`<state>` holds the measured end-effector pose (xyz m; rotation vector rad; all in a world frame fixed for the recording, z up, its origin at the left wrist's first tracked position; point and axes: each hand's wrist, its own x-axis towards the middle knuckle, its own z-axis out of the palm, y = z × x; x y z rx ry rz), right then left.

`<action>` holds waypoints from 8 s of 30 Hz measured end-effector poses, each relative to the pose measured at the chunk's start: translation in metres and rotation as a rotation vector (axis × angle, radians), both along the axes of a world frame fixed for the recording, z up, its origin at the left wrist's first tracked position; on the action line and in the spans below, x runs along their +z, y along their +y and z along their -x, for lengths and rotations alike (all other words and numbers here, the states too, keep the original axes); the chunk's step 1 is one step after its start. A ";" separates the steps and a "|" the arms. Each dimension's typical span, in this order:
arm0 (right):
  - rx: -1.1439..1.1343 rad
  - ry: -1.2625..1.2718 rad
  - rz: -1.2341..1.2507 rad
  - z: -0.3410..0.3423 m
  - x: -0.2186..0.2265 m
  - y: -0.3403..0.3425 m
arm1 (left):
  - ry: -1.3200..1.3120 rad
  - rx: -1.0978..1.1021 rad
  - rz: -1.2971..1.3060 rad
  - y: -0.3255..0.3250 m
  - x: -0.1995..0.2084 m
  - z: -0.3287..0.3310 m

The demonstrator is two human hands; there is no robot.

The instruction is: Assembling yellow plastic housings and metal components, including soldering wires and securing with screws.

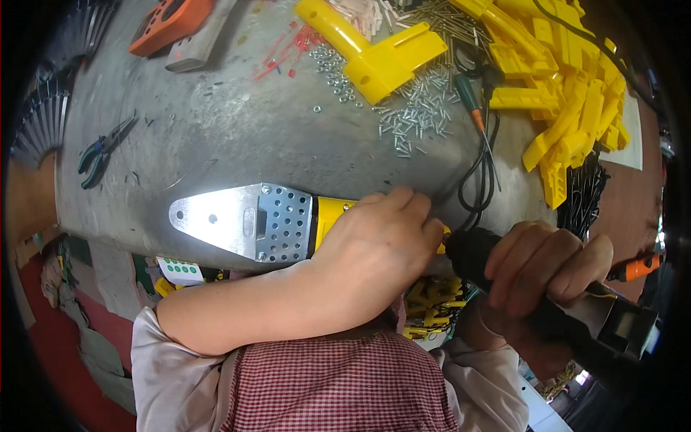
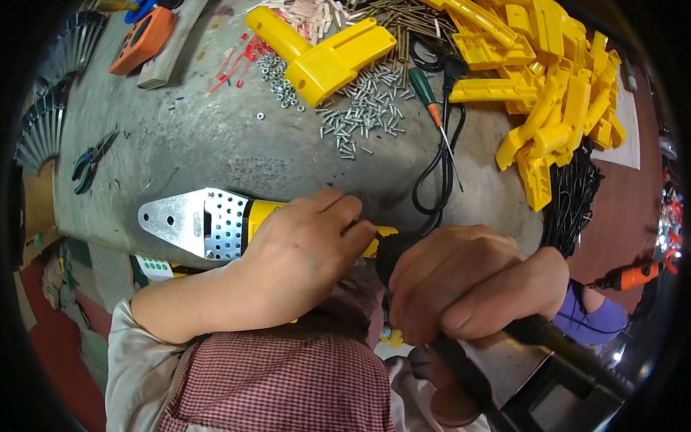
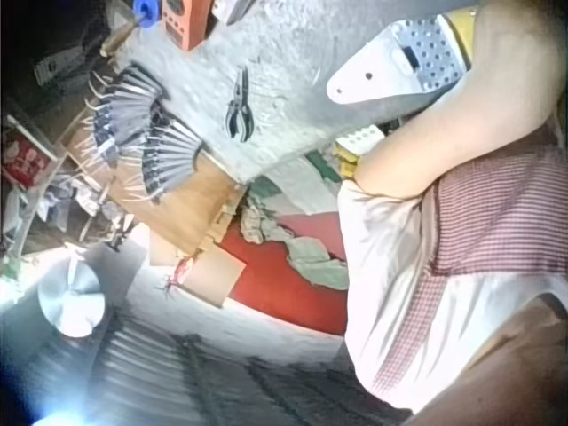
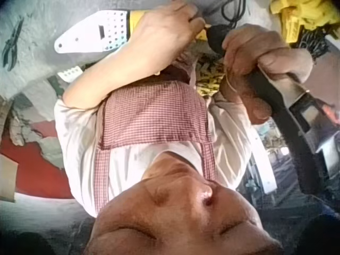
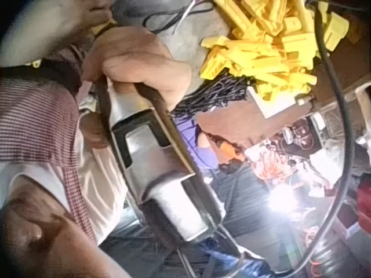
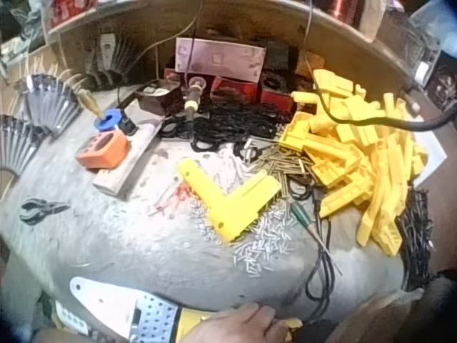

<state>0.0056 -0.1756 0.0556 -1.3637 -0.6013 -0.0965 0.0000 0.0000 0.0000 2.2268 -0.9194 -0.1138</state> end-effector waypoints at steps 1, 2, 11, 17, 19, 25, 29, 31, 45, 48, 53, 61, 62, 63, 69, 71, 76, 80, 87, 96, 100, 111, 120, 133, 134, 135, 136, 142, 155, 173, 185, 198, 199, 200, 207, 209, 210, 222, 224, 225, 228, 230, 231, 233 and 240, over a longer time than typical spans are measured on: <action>-0.015 -0.021 0.007 -0.001 -0.002 -0.002 | -0.012 0.002 0.000 -0.003 0.001 0.001; -0.030 -0.042 0.014 -0.002 -0.003 -0.004 | -0.024 0.003 -0.001 -0.006 0.001 0.001; -0.086 -0.115 -0.078 0.029 0.003 -0.001 | -0.042 0.013 0.025 0.004 -0.001 0.002; -0.087 -0.103 -0.043 0.027 -0.004 0.008 | -0.075 0.018 0.119 0.003 -0.005 -0.001; -0.046 -0.119 -0.069 0.024 -0.007 0.009 | -0.112 0.040 0.057 0.002 -0.002 0.001; -0.122 -0.066 -0.044 0.031 0.000 0.018 | -0.079 -0.009 -0.072 0.005 0.003 0.005; -0.381 -0.015 -0.029 0.021 0.007 0.021 | -0.374 -0.055 -0.135 0.047 0.013 0.035; -0.179 -0.046 -0.074 0.021 0.025 0.023 | -0.194 -0.051 -0.218 0.076 0.011 0.057; 0.044 0.011 -0.092 -0.022 0.004 0.112 | -0.414 0.021 -0.127 0.082 -0.021 0.060; 0.123 -0.023 -0.024 -0.025 0.005 0.107 | -0.427 -0.030 -0.092 0.082 -0.022 0.060; -0.132 0.145 -0.045 -0.019 0.003 0.104 | -0.368 0.015 -0.096 0.071 -0.026 0.054; -0.180 -0.084 -0.278 0.030 0.037 0.075 | -0.479 -0.047 -0.163 0.080 -0.019 0.018; -0.150 -0.084 -0.256 0.029 0.036 0.076 | -0.516 -0.010 -0.103 0.075 -0.026 0.017; -0.117 -0.077 -0.239 0.031 0.035 0.077 | -0.521 -0.004 -0.107 0.076 -0.026 0.017; 0.108 0.003 -0.121 0.039 0.032 0.079 | -0.550 -0.127 -0.108 0.087 -0.022 0.014; 0.189 0.029 -0.078 0.041 0.030 0.078 | -0.559 -0.102 -0.096 0.085 -0.022 0.013; 0.284 0.078 0.002 0.045 0.031 0.076 | -0.545 -0.089 -0.061 0.080 -0.026 0.010; -0.104 -0.068 -0.461 0.058 0.047 0.072 | -0.558 -0.049 -0.111 0.075 -0.025 0.013; -1.094 0.313 -0.130 0.058 0.008 -0.154 | -0.369 -0.194 -0.259 0.085 0.006 0.014; -1.451 0.024 1.265 0.069 -0.068 -0.178 | -0.483 -0.336 -0.032 0.057 -0.009 0.010; -1.052 -0.048 0.897 0.078 -0.057 -0.058 | -0.299 -0.246 0.204 0.044 0.005 -0.009; -0.938 -0.083 0.516 0.074 -0.077 0.072 | -0.059 -0.012 0.343 0.010 0.011 -0.012; -0.882 -0.109 0.468 0.082 -0.084 0.067 | 0.138 -0.029 0.372 0.013 0.015 -0.013; -0.712 -0.068 1.037 0.113 -0.056 -0.024 | -0.369 -0.360 -0.333 0.025 0.017 0.008; -0.955 0.054 0.764 0.115 -0.061 -0.041 | -0.424 -0.391 -0.316 0.026 0.014 0.007; -1.169 -0.025 0.905 0.113 -0.064 -0.077 | -0.481 -0.422 -0.294 0.025 0.011 0.005; -1.282 0.040 0.892 0.105 -0.061 -0.104 | -0.499 -0.422 -0.281 0.024 0.010 0.004; -1.316 0.650 1.229 0.059 -0.050 -0.188 | -0.446 -0.451 -0.232 0.017 0.008 -0.001; -0.649 0.309 -0.353 0.076 0.011 -0.093 | -0.361 -0.407 -0.063 0.021 -0.006 0.002; 0.452 -0.053 -0.117 0.041 0.005 0.031 | -0.461 -0.296 0.013 0.020 -0.024 0.008; 0.435 -0.028 0.060 0.050 0.018 0.035 | -0.515 -0.231 0.088 0.012 -0.030 0.015; 0.020 -0.148 -0.043 0.057 0.023 0.021 | -0.400 -0.304 -0.014 0.016 -0.018 0.009; -0.010 -0.128 -0.042 0.059 0.021 0.022 | -0.425 -0.304 -0.039 0.014 -0.018 0.009; -0.038 -0.107 -0.041 0.060 0.019 0.023 | -0.449 -0.302 -0.064 0.013 -0.019 0.009; 0.206 -0.102 -0.030 0.043 0.023 0.015 | -0.484 -0.263 -0.081 0.012 -0.017 0.013; 0.282 -0.063 0.013 0.042 0.028 0.003 | -0.487 -0.255 -0.062 0.010 -0.020 0.015; 0.353 -0.029 0.054 0.039 0.035 0.001 | -0.493 -0.252 -0.045 0.009 -0.020 0.014; 0.215 -0.134 0.045 0.029 0.015 0.011 | -0.471 -0.303 -0.131 0.009 -0.025 0.013; 0.482 -0.094 0.027 0.022 0.017 0.002 | -0.488 -0.300 -0.139 0.012 -0.023 0.014; 0.492 -0.100 0.027 0.020 0.017 0.001 | -0.509 -0.310 -0.145 0.013 -0.022 0.012; 0.526 -0.066 -0.011 0.021 0.010 0.003 | -0.526 -0.191 -0.061 0.009 -0.024 0.016; 0.517 -0.086 -0.025 0.024 0.004 0.002 | -0.537 -0.173 -0.059 0.009 -0.024 0.018; 0.484 -0.096 -0.030 0.027 0.004 0.001 | -0.542 -0.177 -0.038 0.008 -0.022 0.017; 0.479 -0.120 0.053 0.030 0.015 0.000 | -0.537 -0.222 -0.046 0.008 -0.018 0.016; -0.085 -0.007 -0.211 0.046 0.035 -0.005 | -0.369 -0.403 -0.014 0.025 -0.010 0.012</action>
